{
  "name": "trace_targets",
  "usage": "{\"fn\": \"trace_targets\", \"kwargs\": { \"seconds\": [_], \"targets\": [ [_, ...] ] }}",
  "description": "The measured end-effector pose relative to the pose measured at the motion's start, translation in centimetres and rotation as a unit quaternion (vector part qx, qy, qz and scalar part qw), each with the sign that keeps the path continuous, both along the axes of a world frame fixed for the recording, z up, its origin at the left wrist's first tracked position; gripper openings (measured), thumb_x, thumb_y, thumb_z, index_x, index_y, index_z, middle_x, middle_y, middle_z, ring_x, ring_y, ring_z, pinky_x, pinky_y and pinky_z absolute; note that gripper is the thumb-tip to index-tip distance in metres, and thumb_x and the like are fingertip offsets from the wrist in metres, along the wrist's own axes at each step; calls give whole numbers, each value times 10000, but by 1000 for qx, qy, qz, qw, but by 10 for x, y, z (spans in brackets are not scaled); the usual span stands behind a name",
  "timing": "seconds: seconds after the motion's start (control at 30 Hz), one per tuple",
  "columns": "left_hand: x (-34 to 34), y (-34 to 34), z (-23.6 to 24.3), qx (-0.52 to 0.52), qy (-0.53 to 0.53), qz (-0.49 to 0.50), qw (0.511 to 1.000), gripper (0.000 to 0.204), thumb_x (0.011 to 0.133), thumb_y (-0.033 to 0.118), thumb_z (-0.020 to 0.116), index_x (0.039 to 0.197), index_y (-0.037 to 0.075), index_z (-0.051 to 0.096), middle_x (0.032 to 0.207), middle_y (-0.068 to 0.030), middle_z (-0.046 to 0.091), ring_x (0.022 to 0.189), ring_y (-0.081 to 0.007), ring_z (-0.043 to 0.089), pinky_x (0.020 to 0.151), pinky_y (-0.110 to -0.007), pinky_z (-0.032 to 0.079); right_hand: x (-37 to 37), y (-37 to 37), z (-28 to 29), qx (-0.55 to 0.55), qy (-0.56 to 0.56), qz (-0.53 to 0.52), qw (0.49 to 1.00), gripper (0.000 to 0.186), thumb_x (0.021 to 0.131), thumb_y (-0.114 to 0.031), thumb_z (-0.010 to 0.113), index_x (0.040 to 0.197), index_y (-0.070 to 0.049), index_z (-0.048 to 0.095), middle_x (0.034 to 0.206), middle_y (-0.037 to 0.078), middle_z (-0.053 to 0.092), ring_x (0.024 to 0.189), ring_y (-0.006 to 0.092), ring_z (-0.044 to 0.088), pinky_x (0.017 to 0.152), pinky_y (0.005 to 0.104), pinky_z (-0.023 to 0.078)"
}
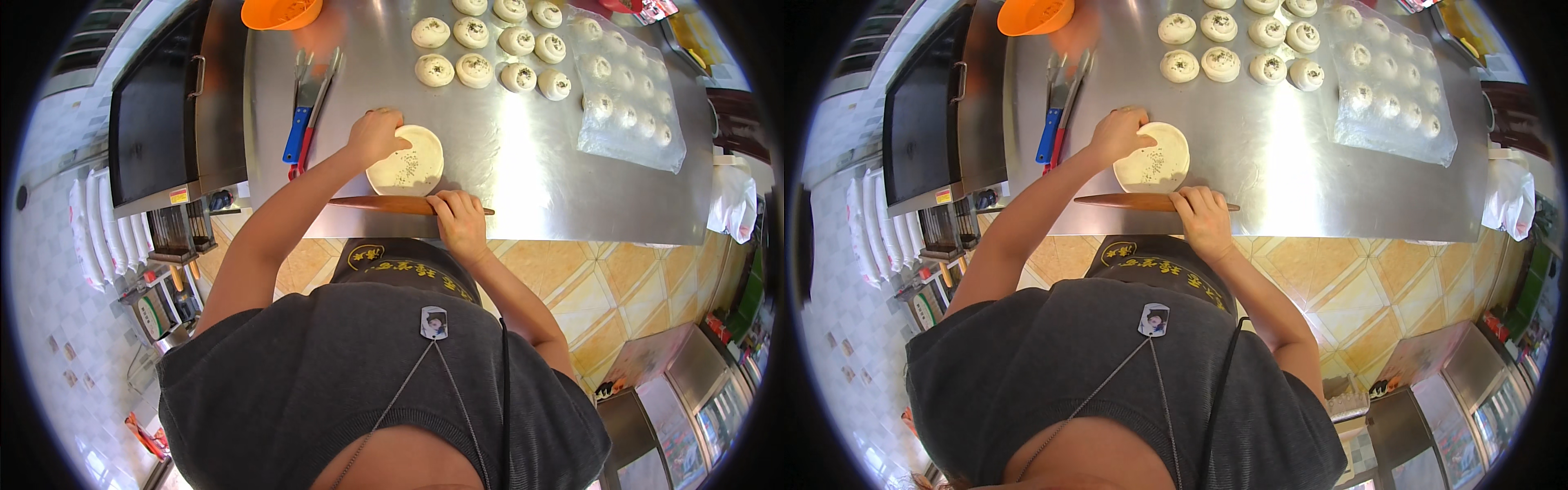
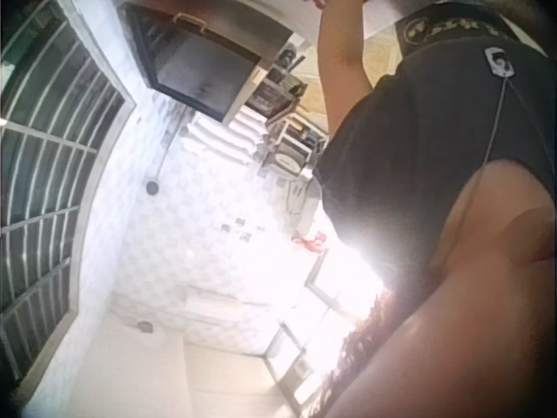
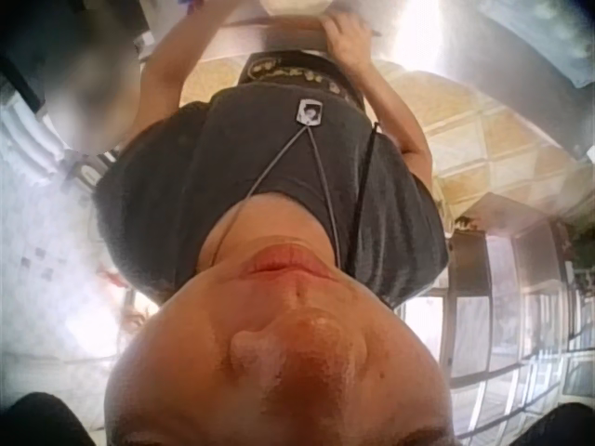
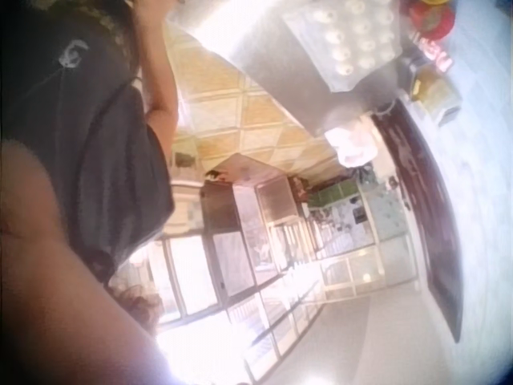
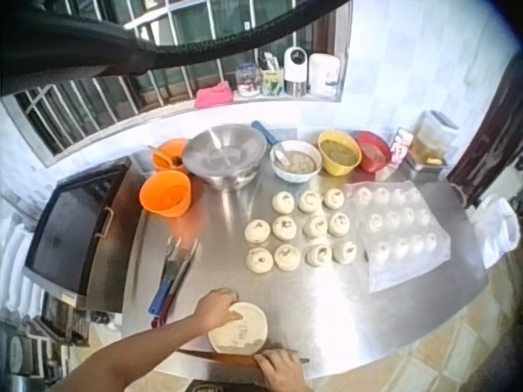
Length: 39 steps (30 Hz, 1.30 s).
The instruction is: The person cleans a flat-top grill with a cloth and liquid from a bowl, then rolls out dough balls into flat circles using a rolling pin. The flattened dough is placed onto the hot grill to cook.
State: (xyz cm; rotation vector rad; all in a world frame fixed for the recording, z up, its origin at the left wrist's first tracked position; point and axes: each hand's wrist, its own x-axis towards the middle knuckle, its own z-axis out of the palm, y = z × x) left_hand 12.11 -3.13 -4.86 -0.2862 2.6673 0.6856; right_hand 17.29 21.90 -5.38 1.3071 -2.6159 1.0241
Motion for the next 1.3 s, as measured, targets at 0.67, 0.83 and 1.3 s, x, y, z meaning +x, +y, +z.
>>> {"fn": "trace_targets", "kwargs": {
  "seconds": [0.67,0.83,1.3],
  "targets": [
    [93,-38,-27,-34,89,-14,995,508,911,347,591,1242,-34,530,1253,-212,574,1178,-365,537,965,-449,439,3,18,11,52,-41,-15,998,427,766,-92,688,1188,-65,630,1115,68,629,979,237,599,777,372,464],
    [70,-1,-46,-109,193,-15,975,710,931,372,546,1455,-45,311,1517,-228,329,1428,-388,267,1135,-555,234,-33,-9,-17,162,4,-114,980,530,907,-344,588,1353,-65,518,1432,140,449,1310,320,413,1039,516,334],
    [60,-18,-57,-122,193,16,974,756,932,368,536,1474,-73,249,1538,-257,261,1452,-398,206,1147,-537,220,-49,-20,-19,216,-1,-117,969,626,891,-444,599,1432,-164,456,1552,136,315,1449,372,230,1084,699,195]
  ]
}}
